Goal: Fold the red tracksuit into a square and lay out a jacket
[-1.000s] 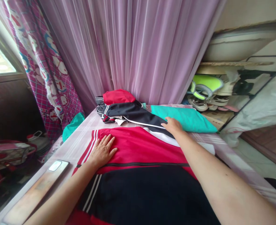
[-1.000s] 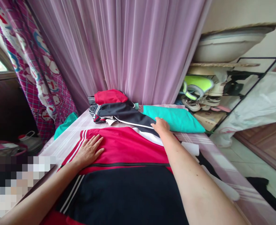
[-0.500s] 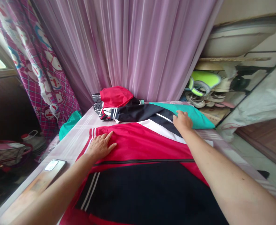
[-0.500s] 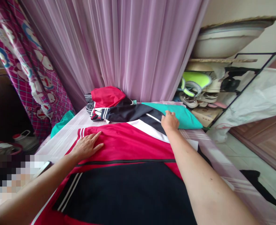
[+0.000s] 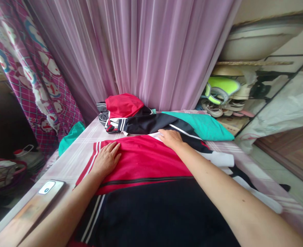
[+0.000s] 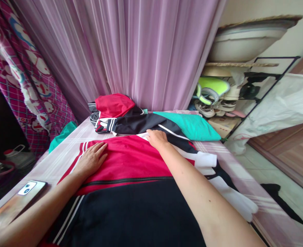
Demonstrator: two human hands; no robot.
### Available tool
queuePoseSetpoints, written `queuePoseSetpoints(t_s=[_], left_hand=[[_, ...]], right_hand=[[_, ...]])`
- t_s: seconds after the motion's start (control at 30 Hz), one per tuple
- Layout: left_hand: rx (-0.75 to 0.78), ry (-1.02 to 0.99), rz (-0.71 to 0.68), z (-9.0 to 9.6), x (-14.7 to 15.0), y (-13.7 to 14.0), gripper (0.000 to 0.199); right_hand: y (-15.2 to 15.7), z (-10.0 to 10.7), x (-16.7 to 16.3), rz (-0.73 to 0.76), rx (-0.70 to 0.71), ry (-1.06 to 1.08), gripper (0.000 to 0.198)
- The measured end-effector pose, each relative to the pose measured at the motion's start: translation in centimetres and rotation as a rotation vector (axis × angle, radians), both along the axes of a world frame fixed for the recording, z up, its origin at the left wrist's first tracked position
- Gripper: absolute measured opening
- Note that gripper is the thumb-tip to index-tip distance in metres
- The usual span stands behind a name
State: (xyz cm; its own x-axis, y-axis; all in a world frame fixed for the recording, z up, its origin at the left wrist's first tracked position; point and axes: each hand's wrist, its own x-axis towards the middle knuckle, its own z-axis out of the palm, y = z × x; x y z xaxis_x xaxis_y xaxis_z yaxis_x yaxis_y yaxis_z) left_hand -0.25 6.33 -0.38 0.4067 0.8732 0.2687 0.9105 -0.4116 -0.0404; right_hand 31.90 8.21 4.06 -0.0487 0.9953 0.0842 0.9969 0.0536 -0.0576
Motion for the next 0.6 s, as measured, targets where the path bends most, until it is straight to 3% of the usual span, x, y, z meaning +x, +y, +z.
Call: queuePoseSetpoints(t_s=[0.1,0.27,0.37,0.6], left_hand=[[0.032,-0.022,-0.028,0.0,0.2,-0.4,0.05],[-0.022,-0.014,-0.06,0.1,0.4,-0.3,0.048],[-0.079,0.02,0.008,-0.3,0.4,0.0,0.053],[-0.138,0.044,0.07,-0.7,0.6,0.2,0.056]], right_hand=[[1.7,-0.3,-0.6,-0.011,-0.065,-0.03,0.035],[3.1,-1.5,-0.5,-0.205,0.08,-0.01,0.037],[3.6,-2.3,-0.5,-0.279,0.083,-0.006,0.036],[1.8,-2.5,-1.4,-0.221,0.138,0.02,0.038]])
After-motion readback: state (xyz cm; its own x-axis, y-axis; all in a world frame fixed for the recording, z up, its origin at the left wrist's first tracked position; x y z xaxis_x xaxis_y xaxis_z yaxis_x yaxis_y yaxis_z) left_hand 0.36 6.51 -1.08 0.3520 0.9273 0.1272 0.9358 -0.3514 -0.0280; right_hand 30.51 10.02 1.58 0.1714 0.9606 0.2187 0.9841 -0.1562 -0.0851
